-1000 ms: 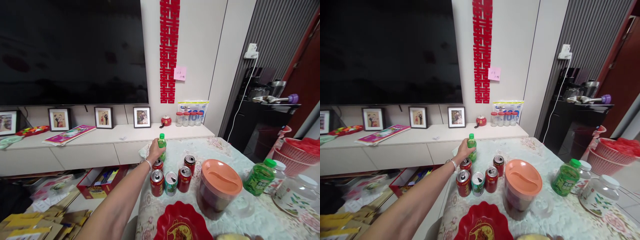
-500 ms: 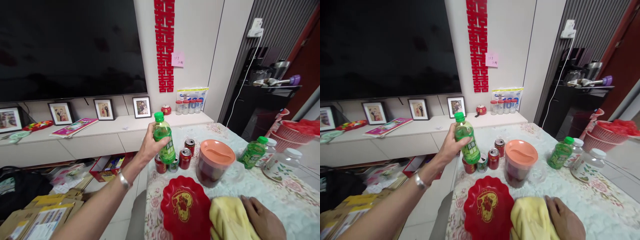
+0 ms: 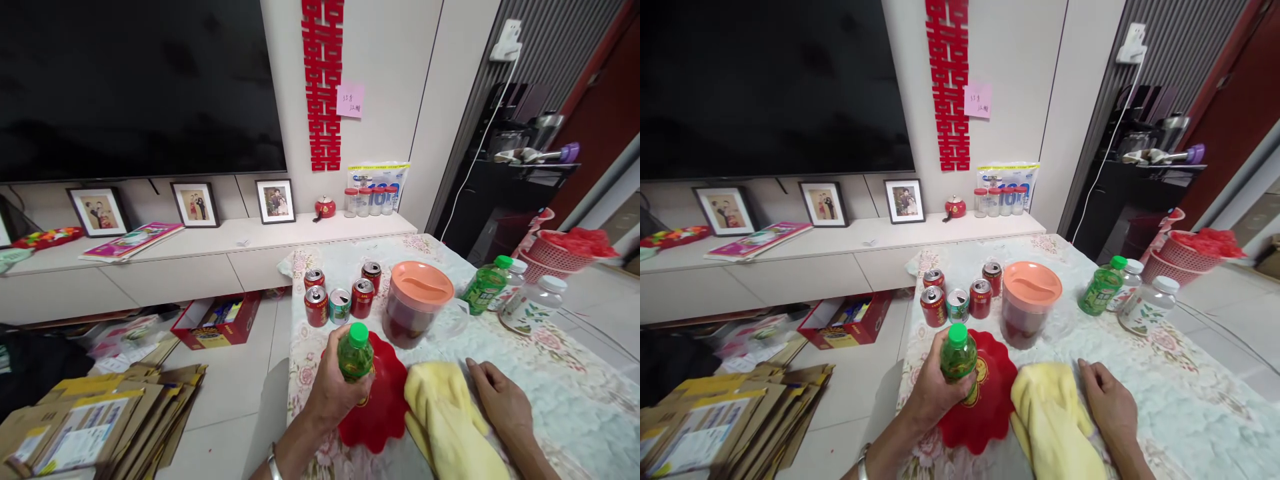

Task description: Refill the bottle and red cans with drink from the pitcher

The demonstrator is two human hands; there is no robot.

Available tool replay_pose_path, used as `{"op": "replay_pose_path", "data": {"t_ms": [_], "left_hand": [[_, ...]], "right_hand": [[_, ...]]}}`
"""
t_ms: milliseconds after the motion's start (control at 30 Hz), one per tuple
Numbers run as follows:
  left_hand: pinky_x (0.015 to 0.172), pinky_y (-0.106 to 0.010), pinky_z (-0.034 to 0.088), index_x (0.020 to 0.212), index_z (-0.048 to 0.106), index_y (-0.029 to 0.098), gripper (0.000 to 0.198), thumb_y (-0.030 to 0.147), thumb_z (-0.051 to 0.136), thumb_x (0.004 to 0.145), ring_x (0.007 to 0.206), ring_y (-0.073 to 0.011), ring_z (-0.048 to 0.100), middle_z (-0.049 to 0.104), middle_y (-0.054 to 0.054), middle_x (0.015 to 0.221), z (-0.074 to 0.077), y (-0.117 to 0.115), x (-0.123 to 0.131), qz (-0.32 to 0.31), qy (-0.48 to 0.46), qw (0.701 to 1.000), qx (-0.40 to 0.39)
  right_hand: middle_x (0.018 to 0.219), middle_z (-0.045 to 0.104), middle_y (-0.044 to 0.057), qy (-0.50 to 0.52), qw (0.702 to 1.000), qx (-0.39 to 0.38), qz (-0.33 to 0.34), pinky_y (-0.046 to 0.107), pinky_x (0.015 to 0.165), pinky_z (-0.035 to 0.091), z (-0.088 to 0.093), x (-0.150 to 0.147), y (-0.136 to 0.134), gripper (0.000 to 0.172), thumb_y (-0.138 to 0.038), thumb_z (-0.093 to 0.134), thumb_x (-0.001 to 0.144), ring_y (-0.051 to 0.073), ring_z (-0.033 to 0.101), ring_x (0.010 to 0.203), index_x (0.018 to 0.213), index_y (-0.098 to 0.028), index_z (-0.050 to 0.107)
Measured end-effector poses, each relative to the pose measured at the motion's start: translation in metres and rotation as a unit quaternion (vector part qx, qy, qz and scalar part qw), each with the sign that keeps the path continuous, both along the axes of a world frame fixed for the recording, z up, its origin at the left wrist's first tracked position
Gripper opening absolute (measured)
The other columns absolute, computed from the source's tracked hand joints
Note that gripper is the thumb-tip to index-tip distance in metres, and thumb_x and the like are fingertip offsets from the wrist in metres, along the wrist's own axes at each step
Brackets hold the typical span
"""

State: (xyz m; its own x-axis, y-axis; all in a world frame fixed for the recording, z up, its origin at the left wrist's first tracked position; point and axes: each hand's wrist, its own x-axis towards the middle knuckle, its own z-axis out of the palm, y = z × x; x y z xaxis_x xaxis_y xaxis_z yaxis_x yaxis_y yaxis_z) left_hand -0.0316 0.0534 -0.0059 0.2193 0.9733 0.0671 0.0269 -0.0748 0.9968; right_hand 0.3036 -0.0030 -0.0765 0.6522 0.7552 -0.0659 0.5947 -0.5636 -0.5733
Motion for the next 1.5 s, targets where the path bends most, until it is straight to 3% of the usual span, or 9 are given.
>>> {"op": "replay_pose_path", "data": {"t_ms": [167,300,467,533,633,1033,1300,1400,1500], "left_hand": [[0.082,-0.031,0.054,0.123,0.050,0.024,0.060,0.020,0.077,0.069,0.085,-0.0171,0.064,0.065,0.001,0.099,-0.014,0.004,0.003,-0.011,-0.008,1.000,-0.002],[0.080,-0.031,0.053,0.119,0.049,0.024,0.057,0.018,0.074,0.068,0.082,-0.0162,0.061,0.063,0.002,0.096,-0.017,0.005,0.007,0.004,0.014,1.000,0.004],[0.076,-0.030,0.052,0.113,0.049,0.023,0.052,0.018,0.072,0.067,0.080,-0.0169,0.061,0.062,0.002,0.095,-0.018,0.004,0.011,0.020,0.019,0.999,0.030],[0.075,-0.031,0.052,0.111,0.048,0.023,0.050,0.019,0.071,0.066,0.077,-0.0166,0.060,0.061,0.002,0.091,-0.018,0.005,0.012,0.026,0.012,0.999,0.040],[0.075,-0.031,0.053,0.113,0.048,0.023,0.053,0.019,0.071,0.065,0.077,-0.0174,0.060,0.061,0.001,0.092,-0.016,0.006,0.012,0.020,-0.002,0.999,0.047],[0.069,-0.026,0.051,0.115,0.049,0.022,0.060,0.019,0.078,0.062,0.077,-0.0158,0.060,0.061,0.000,0.095,-0.033,0.010,0.018,0.018,-0.057,0.996,0.063],[0.072,-0.029,0.053,0.115,0.046,0.022,0.060,0.021,0.079,0.065,0.080,-0.0164,0.060,0.062,-0.002,0.099,-0.014,0.004,0.013,-0.014,-0.078,0.996,0.027],[0.072,-0.028,0.052,0.113,0.047,0.022,0.058,0.018,0.077,0.063,0.081,-0.0167,0.060,0.062,-0.001,0.099,-0.012,0.004,0.013,-0.009,-0.079,0.996,0.029],[0.073,-0.027,0.052,0.112,0.050,0.022,0.058,0.012,0.073,0.059,0.081,-0.0166,0.059,0.061,0.000,0.096,-0.013,0.004,0.013,0.003,-0.072,0.997,0.041]], "right_hand": [[0.051,0.058,0.003,0.019,0.998,0.061,-0.019,0.035,0.057,0.043,0.007,-0.005,-0.001,0.049,-0.074,0.047,0.074,0.025,0.058,0.058,0.057,-0.028,0.056],[0.051,0.049,0.001,0.030,0.987,0.156,-0.023,0.033,0.054,0.042,0.034,-0.030,-0.002,0.051,-0.070,0.042,0.081,0.020,0.049,0.053,0.057,-0.027,0.054],[0.069,0.063,0.001,0.065,0.954,0.229,0.185,0.030,0.064,0.049,0.098,-0.101,0.001,0.045,-0.066,0.054,0.088,0.019,0.059,0.066,0.076,-0.025,0.069],[0.085,0.069,0.002,0.065,0.926,0.255,0.271,0.028,0.075,0.051,0.123,-0.134,0.007,0.036,-0.058,0.058,0.092,0.018,0.064,0.079,0.092,-0.026,0.073],[0.088,0.064,0.002,-0.030,0.870,0.308,0.383,0.028,0.067,0.050,0.146,-0.173,0.020,0.028,-0.037,0.060,0.098,0.017,0.061,0.073,0.119,-0.021,0.068],[0.085,0.060,0.005,-0.116,0.885,0.228,0.389,0.038,0.068,0.051,0.152,-0.200,0.045,0.006,-0.023,0.062,0.092,0.024,0.063,0.075,0.087,-0.019,0.062],[0.112,0.071,0.009,-0.098,0.834,0.192,0.508,0.037,0.090,0.056,0.173,-0.192,0.041,0.031,-0.012,0.045,0.097,0.023,0.068,0.105,0.118,-0.020,0.067],[0.120,0.071,0.010,-0.109,0.846,0.192,0.485,0.038,0.092,0.057,0.172,-0.191,0.040,0.035,-0.017,0.054,0.096,0.023,0.069,0.111,0.130,-0.020,0.062],[0.106,0.068,0.010,-0.140,0.872,0.190,0.428,0.038,0.077,0.058,0.164,-0.194,0.042,0.034,-0.028,0.065,0.091,0.025,0.070,0.092,0.124,-0.018,0.063]]}}
